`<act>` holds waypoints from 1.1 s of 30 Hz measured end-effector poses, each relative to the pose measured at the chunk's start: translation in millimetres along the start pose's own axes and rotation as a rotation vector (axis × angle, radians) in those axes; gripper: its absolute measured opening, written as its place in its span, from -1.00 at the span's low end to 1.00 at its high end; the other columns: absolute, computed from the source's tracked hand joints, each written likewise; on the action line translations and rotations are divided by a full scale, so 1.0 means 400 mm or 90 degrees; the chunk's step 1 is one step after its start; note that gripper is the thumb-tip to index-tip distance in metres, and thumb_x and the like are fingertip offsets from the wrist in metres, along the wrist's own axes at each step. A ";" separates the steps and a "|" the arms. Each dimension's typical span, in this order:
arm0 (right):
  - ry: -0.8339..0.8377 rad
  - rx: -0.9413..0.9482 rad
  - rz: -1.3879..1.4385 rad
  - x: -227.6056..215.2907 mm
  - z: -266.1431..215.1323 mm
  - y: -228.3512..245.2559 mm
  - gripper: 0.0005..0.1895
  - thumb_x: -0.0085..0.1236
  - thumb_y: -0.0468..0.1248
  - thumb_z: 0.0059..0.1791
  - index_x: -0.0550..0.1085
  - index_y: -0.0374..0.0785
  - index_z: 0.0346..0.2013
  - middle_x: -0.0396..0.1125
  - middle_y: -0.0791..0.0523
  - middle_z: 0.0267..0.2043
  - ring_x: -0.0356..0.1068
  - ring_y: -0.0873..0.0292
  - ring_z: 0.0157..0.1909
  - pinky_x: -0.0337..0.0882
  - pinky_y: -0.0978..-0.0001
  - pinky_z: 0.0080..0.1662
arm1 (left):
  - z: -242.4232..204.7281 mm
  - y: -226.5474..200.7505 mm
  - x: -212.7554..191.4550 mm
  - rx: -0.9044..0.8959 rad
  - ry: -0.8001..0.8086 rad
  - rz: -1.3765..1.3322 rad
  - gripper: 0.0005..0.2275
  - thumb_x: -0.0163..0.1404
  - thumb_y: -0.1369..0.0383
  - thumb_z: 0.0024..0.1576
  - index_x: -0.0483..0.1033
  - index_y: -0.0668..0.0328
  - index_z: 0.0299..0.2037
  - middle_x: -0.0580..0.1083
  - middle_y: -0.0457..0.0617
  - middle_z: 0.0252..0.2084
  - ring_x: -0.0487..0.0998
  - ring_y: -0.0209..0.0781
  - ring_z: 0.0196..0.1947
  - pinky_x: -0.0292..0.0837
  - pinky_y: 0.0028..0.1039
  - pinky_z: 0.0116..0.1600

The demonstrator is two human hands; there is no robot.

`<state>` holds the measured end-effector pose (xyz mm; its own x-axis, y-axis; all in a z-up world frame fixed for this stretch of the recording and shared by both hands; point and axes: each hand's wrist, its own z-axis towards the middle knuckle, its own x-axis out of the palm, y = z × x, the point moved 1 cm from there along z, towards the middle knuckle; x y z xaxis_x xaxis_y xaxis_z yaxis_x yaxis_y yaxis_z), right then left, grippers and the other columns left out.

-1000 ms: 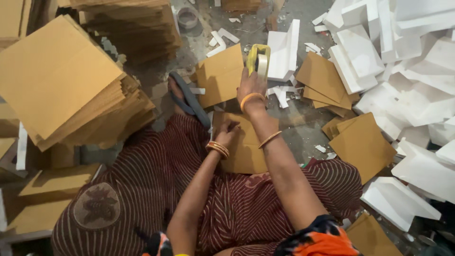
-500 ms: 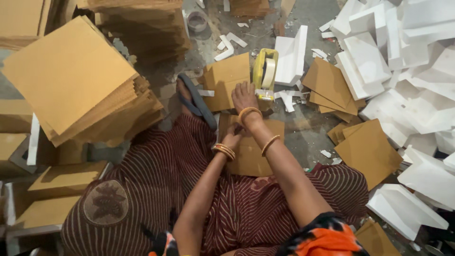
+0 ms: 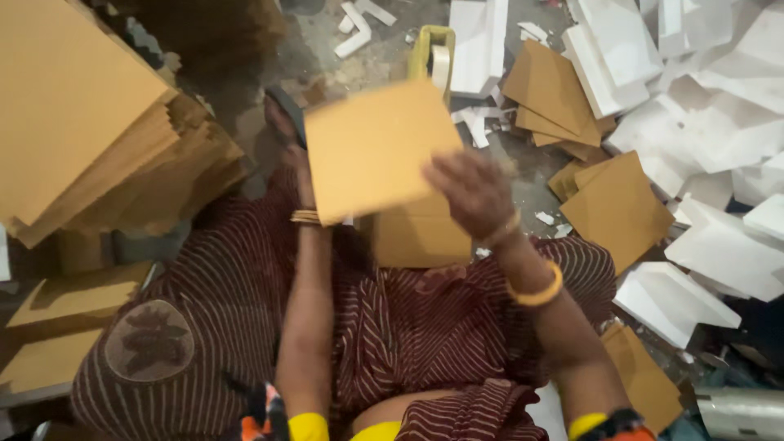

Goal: The person sits on the floor and repeatedly assembles small cardboard boxes by inserting white foam inserts and sealing the flaps with clear tape from a handheld dispenser. The person handles flat cardboard pieces and foam inserts one at a time, folding and taping them into finished boxes.

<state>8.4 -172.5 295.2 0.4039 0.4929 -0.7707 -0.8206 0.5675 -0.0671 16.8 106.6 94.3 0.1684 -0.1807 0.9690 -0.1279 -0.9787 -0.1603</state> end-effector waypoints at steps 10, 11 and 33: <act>0.299 0.041 0.139 0.044 -0.419 0.133 -0.45 0.18 -0.09 0.05 0.37 -0.25 0.27 0.25 -0.01 0.16 0.26 -0.04 0.13 0.40 0.18 0.12 | 0.039 0.006 0.156 -0.064 0.017 1.144 -0.37 0.32 0.12 -0.12 0.49 0.26 0.14 0.57 0.11 -0.01 0.59 0.02 0.01 0.51 -0.28 0.08; 0.340 0.052 0.129 0.063 -0.448 0.135 -0.42 0.17 -0.12 0.00 0.34 -0.24 0.29 0.22 -0.02 0.18 0.24 -0.06 0.16 0.40 0.18 0.13 | 0.056 0.015 0.178 -0.075 0.027 1.255 -0.36 0.34 0.10 -0.14 0.49 0.26 0.12 0.56 0.13 0.00 0.59 0.03 0.02 0.49 -0.27 0.10; 0.083 0.546 0.159 0.260 -0.166 -0.408 -0.60 0.29 -0.22 -0.02 0.50 -0.19 0.10 0.32 -0.10 0.16 0.33 -0.15 0.22 0.36 0.10 0.22 | 0.037 0.131 0.267 0.170 0.147 1.676 -0.69 0.13 0.47 0.04 0.39 0.14 -0.02 0.47 0.04 -0.05 0.50 0.05 0.04 0.49 -0.17 0.08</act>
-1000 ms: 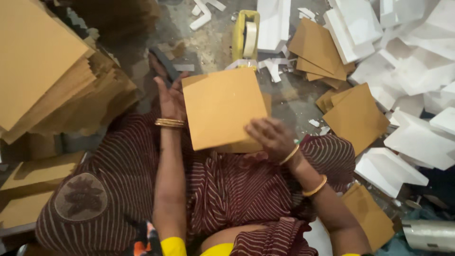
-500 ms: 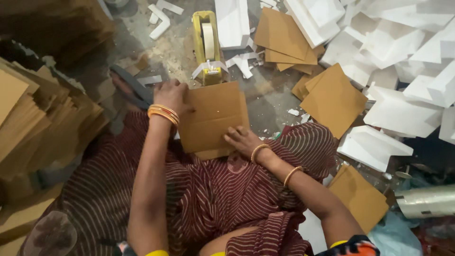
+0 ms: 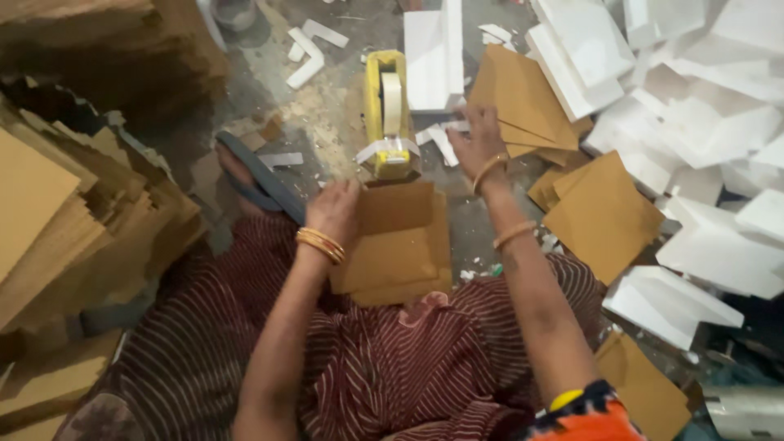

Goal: The person sits on the floor and repeatedly assembles small cardboard boxes by inserting white foam inserts and sealing the flaps with clear tape from a handheld dispenser. The person handles flat cardboard pieces and foam inserts one at a time, folding and taping them into finished boxes.

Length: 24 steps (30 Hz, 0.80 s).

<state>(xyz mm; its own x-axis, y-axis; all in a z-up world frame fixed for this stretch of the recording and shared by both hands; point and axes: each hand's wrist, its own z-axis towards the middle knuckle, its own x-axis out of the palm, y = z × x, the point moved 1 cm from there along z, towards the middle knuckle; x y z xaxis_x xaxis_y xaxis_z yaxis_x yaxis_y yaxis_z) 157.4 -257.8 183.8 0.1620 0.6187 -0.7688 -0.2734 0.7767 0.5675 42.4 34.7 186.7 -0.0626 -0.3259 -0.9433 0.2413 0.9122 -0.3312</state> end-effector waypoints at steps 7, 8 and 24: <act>0.150 0.100 -0.042 0.159 0.175 -0.143 -0.47 0.33 -0.13 -0.06 0.47 -0.14 0.18 0.20 -0.22 0.17 0.30 -0.26 0.12 0.34 0.05 0.14 | -0.013 -0.018 -0.001 0.040 -0.047 0.020 -0.59 0.12 0.44 -0.13 0.42 0.16 -0.01 0.46 0.04 -0.12 0.49 0.01 -0.02 0.33 -0.13 0.07; 0.116 0.141 -0.047 0.157 0.181 -0.147 -0.53 0.30 -0.12 -0.01 0.49 -0.10 0.19 0.26 -0.16 0.17 0.34 -0.21 0.14 0.36 0.05 0.17 | -0.013 -0.019 -0.001 0.038 -0.033 0.035 -0.59 0.12 0.44 -0.11 0.42 0.16 0.00 0.46 0.03 -0.12 0.49 0.00 -0.02 0.33 -0.14 0.08; 0.060 0.046 0.274 -0.338 -0.344 0.200 -0.50 0.16 -0.53 -0.01 0.42 -0.20 0.23 0.39 0.01 0.15 0.43 0.03 0.11 0.49 0.28 0.07 | 0.094 0.085 0.167 0.058 -0.036 0.007 -0.55 0.08 0.39 0.22 0.34 0.00 0.34 0.47 0.15 0.10 0.46 0.18 0.10 0.44 -0.10 0.14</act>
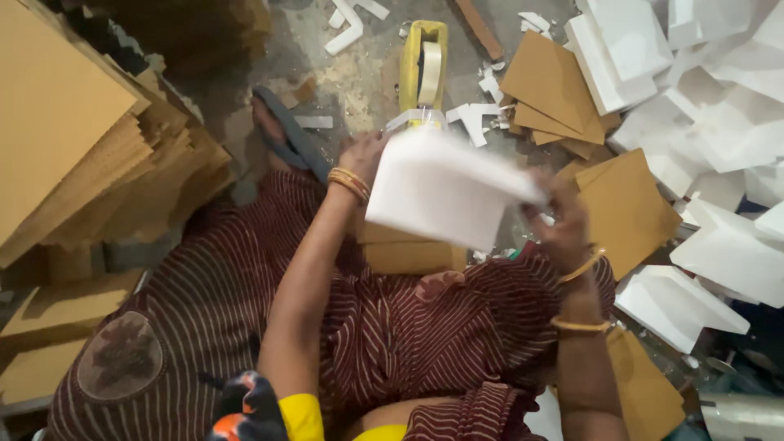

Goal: The person sits on the floor and repeatedly assembles small cardboard boxes by inserting white foam inserts and sealing the flaps with clear tape from a handheld dispenser. The person handles flat cardboard pieces and foam inserts one at a time, folding and taping them into finished boxes.

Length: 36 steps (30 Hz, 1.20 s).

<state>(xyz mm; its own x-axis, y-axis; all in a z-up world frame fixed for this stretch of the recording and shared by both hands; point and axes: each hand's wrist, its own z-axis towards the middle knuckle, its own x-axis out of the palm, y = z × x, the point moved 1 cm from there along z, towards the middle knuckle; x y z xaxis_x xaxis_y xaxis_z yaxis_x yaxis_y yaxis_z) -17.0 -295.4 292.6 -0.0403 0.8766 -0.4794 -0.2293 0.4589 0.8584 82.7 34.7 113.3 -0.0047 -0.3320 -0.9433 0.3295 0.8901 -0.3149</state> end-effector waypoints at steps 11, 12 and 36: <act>0.108 -0.180 -0.308 0.105 -0.046 -0.027 -0.49 0.14 -0.47 -0.10 0.48 -0.14 0.15 0.42 -0.02 0.03 0.42 -0.12 0.03 0.46 0.12 0.02 | 0.029 -0.026 -0.181 -0.052 0.175 -0.321 -0.59 0.08 0.35 0.04 0.54 0.04 0.15 0.62 0.10 -0.03 0.64 0.09 -0.02 0.48 -0.28 0.12; 0.098 -0.178 -0.325 0.111 -0.043 -0.029 -0.48 0.12 -0.47 -0.10 0.48 -0.12 0.15 0.42 -0.02 0.03 0.42 -0.11 0.02 0.47 0.12 0.01 | 0.035 -0.040 -0.194 -0.028 0.172 -0.325 -0.60 0.08 0.33 0.06 0.53 0.07 0.16 0.61 0.09 -0.01 0.63 0.09 -0.01 0.47 -0.28 0.14; -0.024 0.006 -0.172 0.194 0.015 -0.206 -0.45 0.26 -0.39 -0.08 0.38 -0.12 0.20 0.39 -0.01 0.18 0.36 -0.13 0.21 0.36 0.10 0.21 | -0.146 -0.184 -0.221 -0.059 -0.169 -0.268 -0.60 0.33 0.35 -0.10 0.52 0.05 -0.04 0.47 0.10 -0.02 0.47 0.12 0.03 0.38 -0.18 0.13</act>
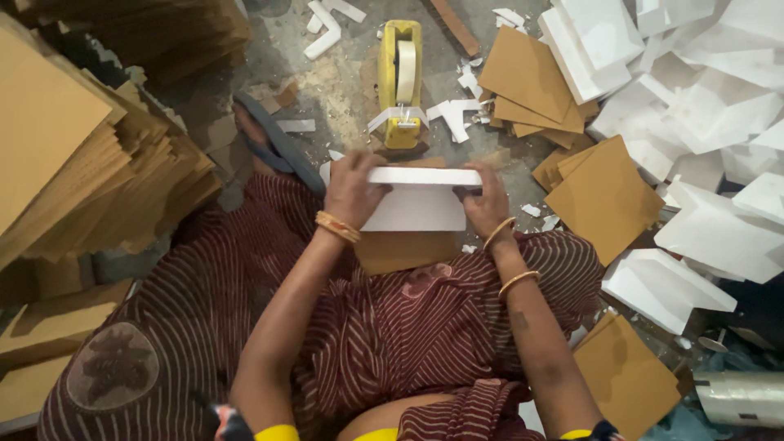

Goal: The person sits on the floor and repeatedly assembles small cardboard boxes by inserting white foam inserts and sealing the flaps with clear tape from a handheld dispenser. The person handles flat cardboard pieces and foam inserts one at a time, folding and taping them into finished boxes.

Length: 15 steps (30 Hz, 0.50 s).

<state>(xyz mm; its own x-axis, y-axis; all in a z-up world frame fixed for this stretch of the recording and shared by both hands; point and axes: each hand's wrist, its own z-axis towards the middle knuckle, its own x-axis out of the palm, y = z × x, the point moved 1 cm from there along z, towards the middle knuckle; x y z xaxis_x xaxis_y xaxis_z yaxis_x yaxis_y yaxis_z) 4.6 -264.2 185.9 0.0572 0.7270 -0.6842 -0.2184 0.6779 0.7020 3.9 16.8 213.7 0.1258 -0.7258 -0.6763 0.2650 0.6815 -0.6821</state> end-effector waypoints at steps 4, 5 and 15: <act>0.016 0.096 0.045 0.013 -0.009 -0.005 -0.34 0.16 -0.42 -0.09 0.33 -0.11 0.32 0.31 0.00 0.29 0.35 -0.09 0.25 0.43 0.16 0.19 | -0.011 0.033 -0.003 -0.153 0.017 -0.083 -0.57 0.34 0.33 -0.06 0.46 0.20 -0.01 0.45 0.15 -0.02 0.49 0.13 -0.01 0.43 -0.20 0.09; 0.007 0.023 0.026 0.014 -0.011 0.002 -0.26 0.17 -0.42 -0.11 0.23 -0.20 0.38 0.25 -0.06 0.34 0.29 -0.14 0.30 0.34 0.10 0.24 | -0.012 0.033 0.001 -0.090 -0.022 -0.082 -0.57 0.34 0.35 -0.06 0.46 0.22 -0.01 0.46 0.16 -0.01 0.48 0.16 0.01 0.41 -0.18 0.10; 0.002 0.012 0.069 0.035 0.010 0.063 -0.37 0.35 -0.21 -0.02 0.29 -0.20 0.29 0.35 -0.01 0.23 0.36 -0.06 0.28 0.35 0.17 0.27 | 0.013 0.005 0.005 -0.013 0.117 0.264 -0.70 0.25 0.38 -0.07 0.49 0.21 -0.15 0.51 0.09 -0.11 0.51 0.08 -0.04 0.24 -0.04 0.27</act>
<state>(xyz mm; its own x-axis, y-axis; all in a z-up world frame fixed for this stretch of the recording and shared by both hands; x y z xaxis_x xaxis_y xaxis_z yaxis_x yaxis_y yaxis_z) 4.0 -236.6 195.0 0.0304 0.7961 -0.6044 -0.2044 0.5968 0.7759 9.9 16.2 212.4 0.0446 -0.3641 -0.9303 0.2092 0.9140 -0.3477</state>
